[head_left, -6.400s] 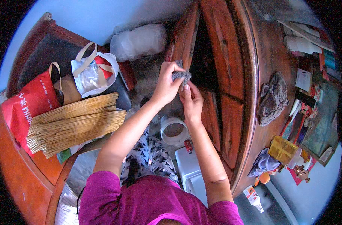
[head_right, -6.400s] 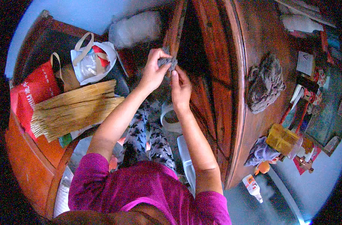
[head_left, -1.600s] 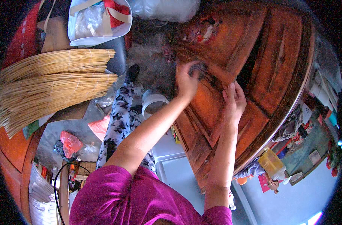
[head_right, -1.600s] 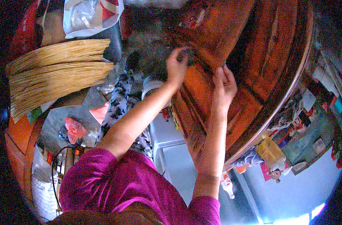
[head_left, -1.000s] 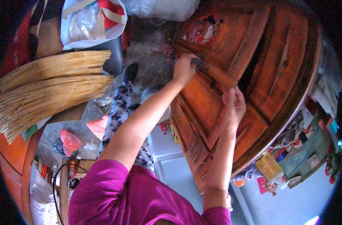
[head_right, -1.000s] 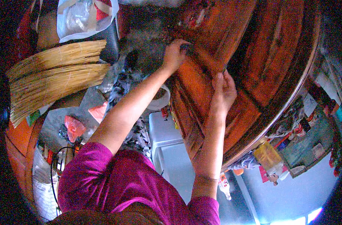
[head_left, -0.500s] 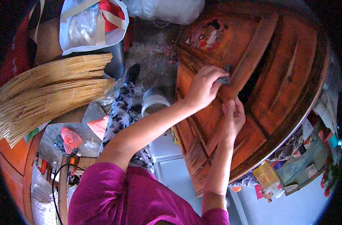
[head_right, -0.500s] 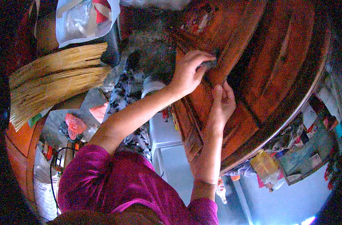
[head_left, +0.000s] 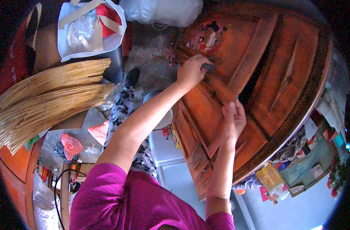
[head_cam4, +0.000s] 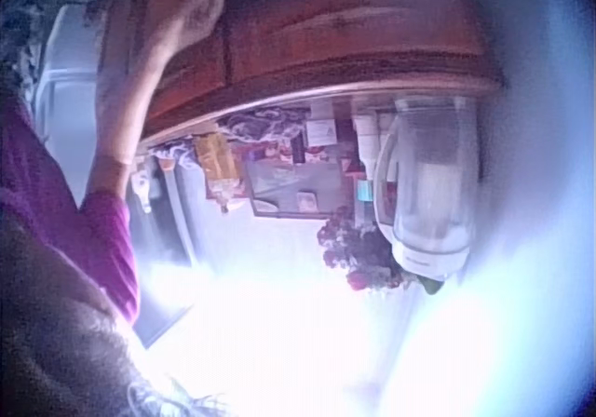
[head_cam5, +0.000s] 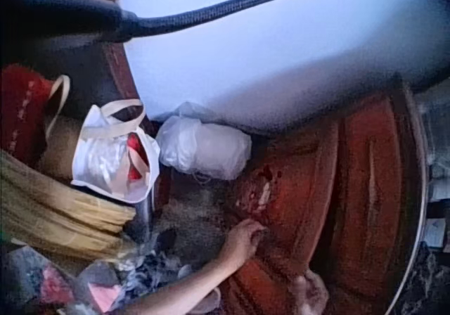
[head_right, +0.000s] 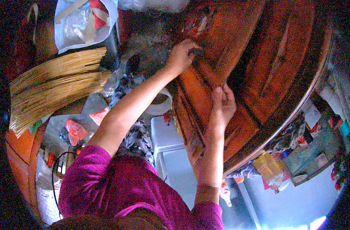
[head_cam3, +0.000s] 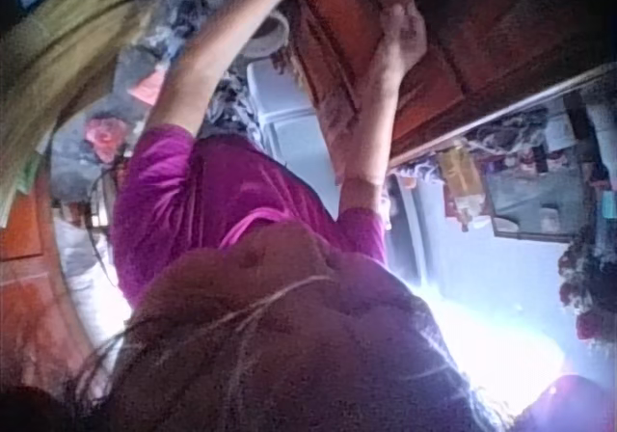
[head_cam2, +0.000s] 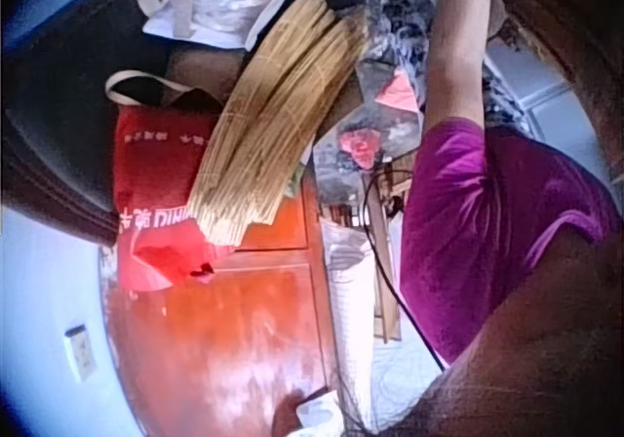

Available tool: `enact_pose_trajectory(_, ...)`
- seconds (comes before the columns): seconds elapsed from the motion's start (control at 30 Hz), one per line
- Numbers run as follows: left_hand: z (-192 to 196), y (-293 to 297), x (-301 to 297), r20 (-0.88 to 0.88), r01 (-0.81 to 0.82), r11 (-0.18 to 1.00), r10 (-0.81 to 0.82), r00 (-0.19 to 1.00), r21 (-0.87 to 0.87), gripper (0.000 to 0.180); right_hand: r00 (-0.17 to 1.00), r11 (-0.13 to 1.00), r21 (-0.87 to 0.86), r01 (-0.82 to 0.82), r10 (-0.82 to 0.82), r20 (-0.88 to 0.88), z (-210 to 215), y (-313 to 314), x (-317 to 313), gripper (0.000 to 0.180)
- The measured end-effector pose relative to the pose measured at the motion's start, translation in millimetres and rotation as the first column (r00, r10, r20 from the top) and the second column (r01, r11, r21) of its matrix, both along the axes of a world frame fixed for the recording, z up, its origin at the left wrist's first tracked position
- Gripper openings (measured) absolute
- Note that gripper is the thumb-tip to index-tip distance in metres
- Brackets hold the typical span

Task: The person scrubs a wooden cabinet door with a steel wool pad, focusing on a damaged area. They briefly move a plastic bag and a shopping bag to access the surface, then continue scrubbing the same spot.

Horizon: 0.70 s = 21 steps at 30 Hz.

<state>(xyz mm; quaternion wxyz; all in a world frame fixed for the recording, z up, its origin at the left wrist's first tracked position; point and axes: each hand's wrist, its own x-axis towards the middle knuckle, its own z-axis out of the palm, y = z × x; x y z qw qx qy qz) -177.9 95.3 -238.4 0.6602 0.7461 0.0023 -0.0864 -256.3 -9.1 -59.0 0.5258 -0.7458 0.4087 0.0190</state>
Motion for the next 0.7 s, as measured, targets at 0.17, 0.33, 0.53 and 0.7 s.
enact_pose_trajectory(0.17,59,1,-4,0.035,0.064,0.935,-0.055,0.998,-0.349,0.040,1.000,0.999,-0.031,-0.016,0.016,0.006,-10,-7,-8,0.040)
enact_pose_trajectory(0.33,-5,3,2,-0.022,0.093,0.996,-0.092,0.995,0.005,0.038,0.999,1.000,-0.016,0.001,-0.002,-0.033,-7,-11,-6,0.040)
enact_pose_trajectory(0.53,53,-3,8,0.100,0.034,0.974,-0.012,0.995,-0.223,0.031,0.997,0.998,0.018,0.064,-0.064,0.030,-5,0,-8,0.038)
enact_pose_trajectory(0.7,43,-38,95,0.266,-0.204,0.970,0.233,0.935,-0.133,0.026,0.997,0.997,0.013,0.074,-0.074,0.012,-5,-2,-11,0.039)
